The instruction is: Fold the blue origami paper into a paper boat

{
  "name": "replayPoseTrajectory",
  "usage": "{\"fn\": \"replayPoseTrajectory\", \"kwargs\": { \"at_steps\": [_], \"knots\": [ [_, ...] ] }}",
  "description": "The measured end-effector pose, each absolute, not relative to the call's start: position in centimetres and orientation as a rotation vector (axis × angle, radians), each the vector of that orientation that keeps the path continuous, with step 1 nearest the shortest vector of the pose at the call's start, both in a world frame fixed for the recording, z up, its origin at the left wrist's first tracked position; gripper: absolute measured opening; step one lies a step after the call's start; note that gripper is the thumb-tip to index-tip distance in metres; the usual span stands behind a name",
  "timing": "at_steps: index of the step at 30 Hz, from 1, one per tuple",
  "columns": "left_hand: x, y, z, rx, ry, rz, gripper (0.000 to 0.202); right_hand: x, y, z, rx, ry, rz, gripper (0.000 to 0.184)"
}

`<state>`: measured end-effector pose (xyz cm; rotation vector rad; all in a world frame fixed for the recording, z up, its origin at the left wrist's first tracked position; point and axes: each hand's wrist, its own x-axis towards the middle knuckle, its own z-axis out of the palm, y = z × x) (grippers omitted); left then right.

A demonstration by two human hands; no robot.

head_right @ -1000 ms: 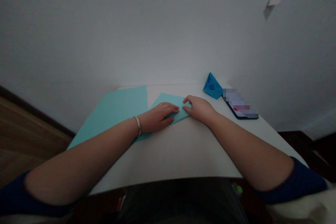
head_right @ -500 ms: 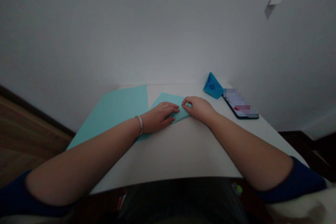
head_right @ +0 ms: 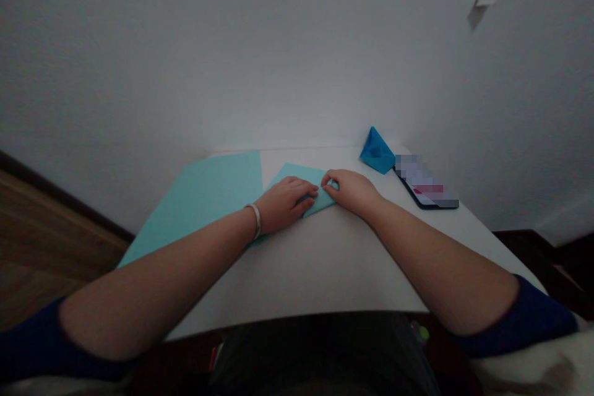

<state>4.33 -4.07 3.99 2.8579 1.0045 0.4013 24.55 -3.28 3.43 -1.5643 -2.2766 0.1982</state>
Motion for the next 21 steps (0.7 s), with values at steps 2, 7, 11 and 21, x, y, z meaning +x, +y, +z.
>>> {"fn": "replayPoseTrajectory", "kwargs": {
  "at_steps": [2, 7, 11, 21],
  "knots": [
    [4.4, -4.2, 4.0, 2.876, 1.016, 0.422, 0.024, 24.4, -3.3, 3.5, -1.575, -2.277, 0.185, 0.022],
    [4.5, -4.2, 3.9, 2.882, 1.029, 0.435, 0.024, 24.0, -3.5, 3.7, -1.627, -2.285, 0.136, 0.021],
    [4.4, -4.0, 3.9, 2.880, 1.018, 0.408, 0.024, 23.7, -3.8, 3.9, -1.671, -2.277, 0.110, 0.021],
    [4.2, -3.7, 3.8, 2.903, 0.992, 0.328, 0.035, 23.4, -3.9, 3.9, -1.720, -2.260, 0.069, 0.021]
  ]
}}
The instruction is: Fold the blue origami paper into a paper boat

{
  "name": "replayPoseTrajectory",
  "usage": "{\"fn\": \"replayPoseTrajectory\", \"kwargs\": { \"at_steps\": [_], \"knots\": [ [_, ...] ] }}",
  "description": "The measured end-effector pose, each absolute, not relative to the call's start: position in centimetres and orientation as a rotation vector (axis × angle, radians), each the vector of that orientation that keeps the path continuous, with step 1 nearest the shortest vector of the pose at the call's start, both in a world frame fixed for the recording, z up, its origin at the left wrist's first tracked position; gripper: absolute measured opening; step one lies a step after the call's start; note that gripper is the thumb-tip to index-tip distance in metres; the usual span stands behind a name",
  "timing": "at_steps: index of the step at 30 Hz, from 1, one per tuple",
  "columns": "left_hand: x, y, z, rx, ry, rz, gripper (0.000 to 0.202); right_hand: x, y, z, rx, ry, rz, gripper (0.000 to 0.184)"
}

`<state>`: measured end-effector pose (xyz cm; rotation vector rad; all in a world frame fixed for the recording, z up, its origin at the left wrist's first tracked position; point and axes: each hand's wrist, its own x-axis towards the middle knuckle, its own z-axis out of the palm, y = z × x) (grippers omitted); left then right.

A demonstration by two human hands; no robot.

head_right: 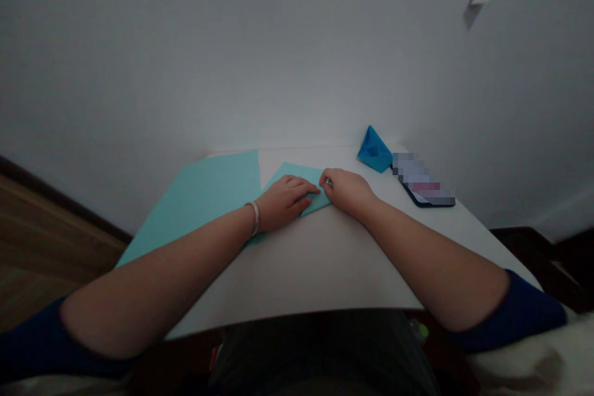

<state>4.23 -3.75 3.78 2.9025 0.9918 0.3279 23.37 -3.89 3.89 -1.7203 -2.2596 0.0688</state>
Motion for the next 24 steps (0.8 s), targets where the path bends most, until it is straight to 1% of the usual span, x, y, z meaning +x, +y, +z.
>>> {"fn": "replayPoseTrajectory", "kwargs": {
  "at_steps": [9, 17, 24],
  "knots": [
    [4.23, -3.87, 3.83, 2.935, 0.997, 0.255, 0.042, 23.43, -3.88, 3.75, -1.744, -2.239, 0.067, 0.019],
    [4.26, -3.92, 3.90, 2.931, 0.986, 0.238, 0.041, 23.33, -4.03, 3.93, -1.745, -2.248, 0.044, 0.019],
    [4.18, -4.08, 4.02, 2.905, 1.026, 0.192, 0.046, 23.25, -4.02, 3.96, -1.760, -2.246, 0.039, 0.018]
  ]
}}
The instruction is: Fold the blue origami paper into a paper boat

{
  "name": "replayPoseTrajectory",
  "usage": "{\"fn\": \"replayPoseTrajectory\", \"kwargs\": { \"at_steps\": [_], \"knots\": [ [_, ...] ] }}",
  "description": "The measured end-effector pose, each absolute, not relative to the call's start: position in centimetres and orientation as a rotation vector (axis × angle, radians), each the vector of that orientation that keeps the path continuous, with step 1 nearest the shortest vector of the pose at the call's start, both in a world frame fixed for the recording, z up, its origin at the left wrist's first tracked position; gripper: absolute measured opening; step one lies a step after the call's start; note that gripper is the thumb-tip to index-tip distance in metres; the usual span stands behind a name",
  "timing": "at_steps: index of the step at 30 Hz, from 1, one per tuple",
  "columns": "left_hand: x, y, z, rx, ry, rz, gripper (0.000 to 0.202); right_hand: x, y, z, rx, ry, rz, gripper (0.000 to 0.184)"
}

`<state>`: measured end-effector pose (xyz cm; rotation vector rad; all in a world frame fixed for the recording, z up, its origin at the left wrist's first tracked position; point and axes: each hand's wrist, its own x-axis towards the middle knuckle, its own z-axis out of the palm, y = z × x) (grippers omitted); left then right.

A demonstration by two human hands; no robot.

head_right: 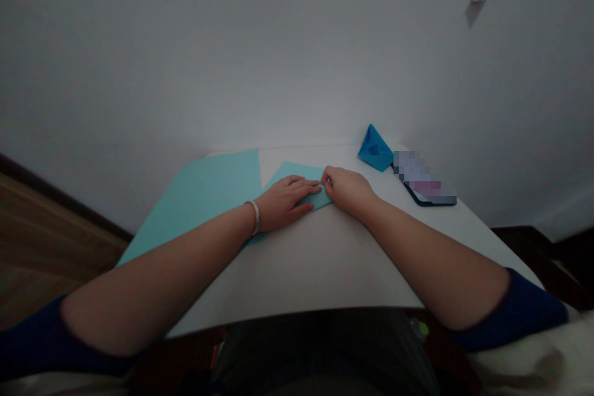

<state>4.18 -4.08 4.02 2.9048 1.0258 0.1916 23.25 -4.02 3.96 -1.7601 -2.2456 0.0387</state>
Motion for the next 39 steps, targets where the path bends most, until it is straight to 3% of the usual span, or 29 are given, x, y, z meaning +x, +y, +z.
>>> {"fn": "replayPoseTrajectory", "kwargs": {
  "at_steps": [11, 23, 39],
  "knots": [
    [3.5, -3.1, 4.4, 2.797, 0.998, -0.109, 0.063, 23.5, -3.9, 3.5, -1.760, -2.239, 0.040, 0.019],
    [3.4, -3.5, 4.7, 2.730, 1.058, -0.107, 0.053, 23.4, -4.0, 3.6, -1.756, -2.218, 0.007, 0.017],
    [3.3, -3.4, 3.8, 2.895, 1.017, -0.075, 0.056, 23.2, -4.1, 3.8, -1.799, -2.225, -0.023, 0.018]
  ]
}}
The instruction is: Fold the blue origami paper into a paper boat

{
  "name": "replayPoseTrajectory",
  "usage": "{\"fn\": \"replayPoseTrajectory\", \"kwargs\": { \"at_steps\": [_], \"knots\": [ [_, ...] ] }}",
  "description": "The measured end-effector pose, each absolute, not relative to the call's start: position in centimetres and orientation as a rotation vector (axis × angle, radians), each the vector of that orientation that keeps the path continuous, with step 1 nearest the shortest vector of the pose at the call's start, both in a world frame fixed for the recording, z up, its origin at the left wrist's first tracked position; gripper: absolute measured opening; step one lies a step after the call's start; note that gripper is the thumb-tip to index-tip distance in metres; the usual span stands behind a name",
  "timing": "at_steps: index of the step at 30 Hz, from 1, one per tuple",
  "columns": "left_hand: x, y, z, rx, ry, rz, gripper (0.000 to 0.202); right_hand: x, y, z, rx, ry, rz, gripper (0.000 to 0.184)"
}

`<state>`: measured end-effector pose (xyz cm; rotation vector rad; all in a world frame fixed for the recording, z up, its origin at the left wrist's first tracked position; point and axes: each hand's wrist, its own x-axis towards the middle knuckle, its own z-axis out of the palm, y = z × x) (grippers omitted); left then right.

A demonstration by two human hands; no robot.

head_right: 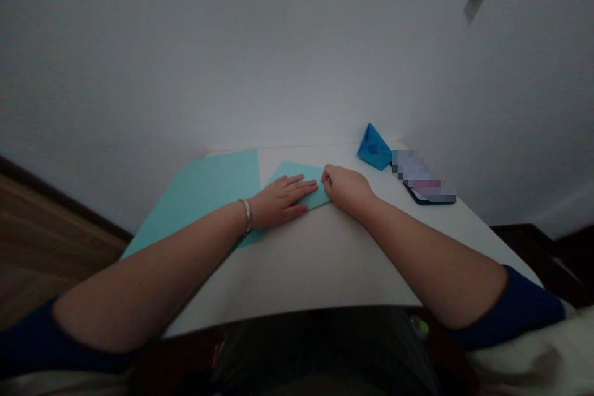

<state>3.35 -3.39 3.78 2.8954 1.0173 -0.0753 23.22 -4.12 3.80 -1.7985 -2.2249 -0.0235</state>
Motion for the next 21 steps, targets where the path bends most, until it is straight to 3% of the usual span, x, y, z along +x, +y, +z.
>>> {"fn": "replayPoseTrajectory", "kwargs": {
  "at_steps": [21],
  "knots": [
    [3.15, -4.05, 4.16, 2.846, 1.026, -0.057, 0.053, 23.25, -4.01, 3.92, -1.851, -2.183, -0.002, 0.020]
  ]
}}
